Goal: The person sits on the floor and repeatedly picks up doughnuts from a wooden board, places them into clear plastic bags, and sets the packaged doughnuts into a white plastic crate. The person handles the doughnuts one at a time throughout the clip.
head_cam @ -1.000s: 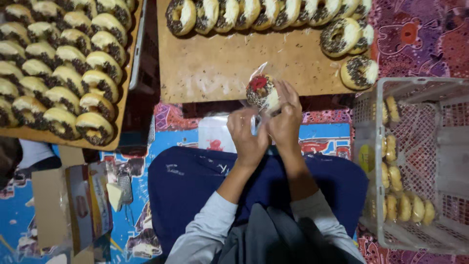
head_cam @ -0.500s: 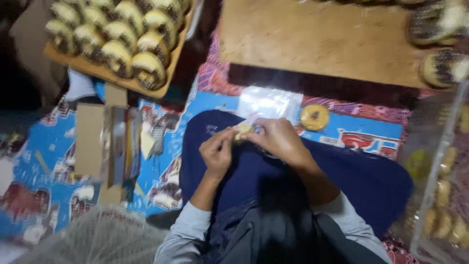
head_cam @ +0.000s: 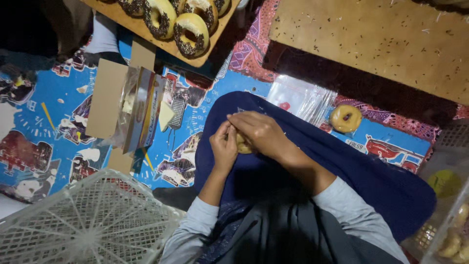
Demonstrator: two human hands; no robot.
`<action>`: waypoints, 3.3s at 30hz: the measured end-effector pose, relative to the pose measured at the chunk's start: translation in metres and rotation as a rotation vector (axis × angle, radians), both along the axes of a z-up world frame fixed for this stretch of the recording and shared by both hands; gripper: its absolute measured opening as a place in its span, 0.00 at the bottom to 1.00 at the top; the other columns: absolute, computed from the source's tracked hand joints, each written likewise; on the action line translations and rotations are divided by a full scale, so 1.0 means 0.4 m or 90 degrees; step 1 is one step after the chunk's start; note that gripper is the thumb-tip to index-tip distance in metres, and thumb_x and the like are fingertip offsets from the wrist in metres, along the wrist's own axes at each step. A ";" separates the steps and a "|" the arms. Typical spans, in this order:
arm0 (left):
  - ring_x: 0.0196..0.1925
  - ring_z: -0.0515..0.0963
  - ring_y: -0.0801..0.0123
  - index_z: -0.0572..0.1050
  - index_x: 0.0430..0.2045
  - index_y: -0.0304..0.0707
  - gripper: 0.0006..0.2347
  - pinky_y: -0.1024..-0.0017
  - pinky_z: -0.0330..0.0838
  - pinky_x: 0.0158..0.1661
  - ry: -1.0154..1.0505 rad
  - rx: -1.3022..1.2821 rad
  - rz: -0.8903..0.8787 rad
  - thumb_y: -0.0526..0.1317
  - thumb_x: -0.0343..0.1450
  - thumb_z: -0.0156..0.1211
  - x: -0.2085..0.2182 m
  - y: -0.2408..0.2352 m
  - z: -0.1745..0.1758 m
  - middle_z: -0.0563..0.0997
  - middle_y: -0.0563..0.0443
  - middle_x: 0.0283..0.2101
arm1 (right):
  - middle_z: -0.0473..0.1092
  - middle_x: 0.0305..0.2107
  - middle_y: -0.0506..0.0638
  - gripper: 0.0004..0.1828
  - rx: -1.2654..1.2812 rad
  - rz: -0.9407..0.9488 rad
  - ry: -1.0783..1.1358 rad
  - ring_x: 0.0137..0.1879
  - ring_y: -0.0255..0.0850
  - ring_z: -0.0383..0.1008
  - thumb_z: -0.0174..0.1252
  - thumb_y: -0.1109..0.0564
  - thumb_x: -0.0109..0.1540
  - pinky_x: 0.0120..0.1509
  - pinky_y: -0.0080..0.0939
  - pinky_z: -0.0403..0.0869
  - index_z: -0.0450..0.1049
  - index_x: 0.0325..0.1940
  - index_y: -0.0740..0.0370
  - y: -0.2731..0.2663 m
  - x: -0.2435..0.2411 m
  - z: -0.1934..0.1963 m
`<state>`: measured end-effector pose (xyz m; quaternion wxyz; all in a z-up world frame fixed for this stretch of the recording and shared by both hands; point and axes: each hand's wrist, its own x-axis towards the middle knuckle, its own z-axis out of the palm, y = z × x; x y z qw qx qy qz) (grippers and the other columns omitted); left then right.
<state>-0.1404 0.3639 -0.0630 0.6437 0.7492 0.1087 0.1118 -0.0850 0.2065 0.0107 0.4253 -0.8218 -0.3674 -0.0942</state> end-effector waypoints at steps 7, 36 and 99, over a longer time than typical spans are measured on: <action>0.43 0.86 0.69 0.80 0.40 0.25 0.08 0.71 0.79 0.47 -0.035 -0.016 0.029 0.33 0.78 0.54 -0.023 -0.033 0.083 0.86 0.43 0.40 | 0.78 0.42 0.58 0.23 -0.080 -0.240 0.359 0.47 0.48 0.79 0.64 0.59 0.60 0.52 0.47 0.77 0.75 0.60 0.63 -0.125 0.117 -0.075; 0.28 0.69 0.70 0.72 0.19 0.26 0.12 0.74 0.63 0.30 0.076 0.175 0.070 0.32 0.74 0.64 -0.010 0.014 -0.004 0.73 0.49 0.26 | 0.68 0.29 0.55 0.07 0.174 -0.266 0.336 0.36 0.43 0.69 0.63 0.64 0.62 0.43 0.39 0.68 0.72 0.32 0.67 -0.084 -0.097 -0.323; 0.49 0.80 0.53 0.76 0.44 0.38 0.10 0.42 0.68 0.60 0.310 -0.998 -0.276 0.45 0.77 0.57 0.588 -0.930 -0.041 0.78 0.43 0.48 | 0.46 0.76 0.74 0.68 -0.315 -0.599 0.192 0.79 0.68 0.36 0.79 0.38 0.40 0.73 0.73 0.40 0.61 0.82 0.53 -1.504 0.366 -0.152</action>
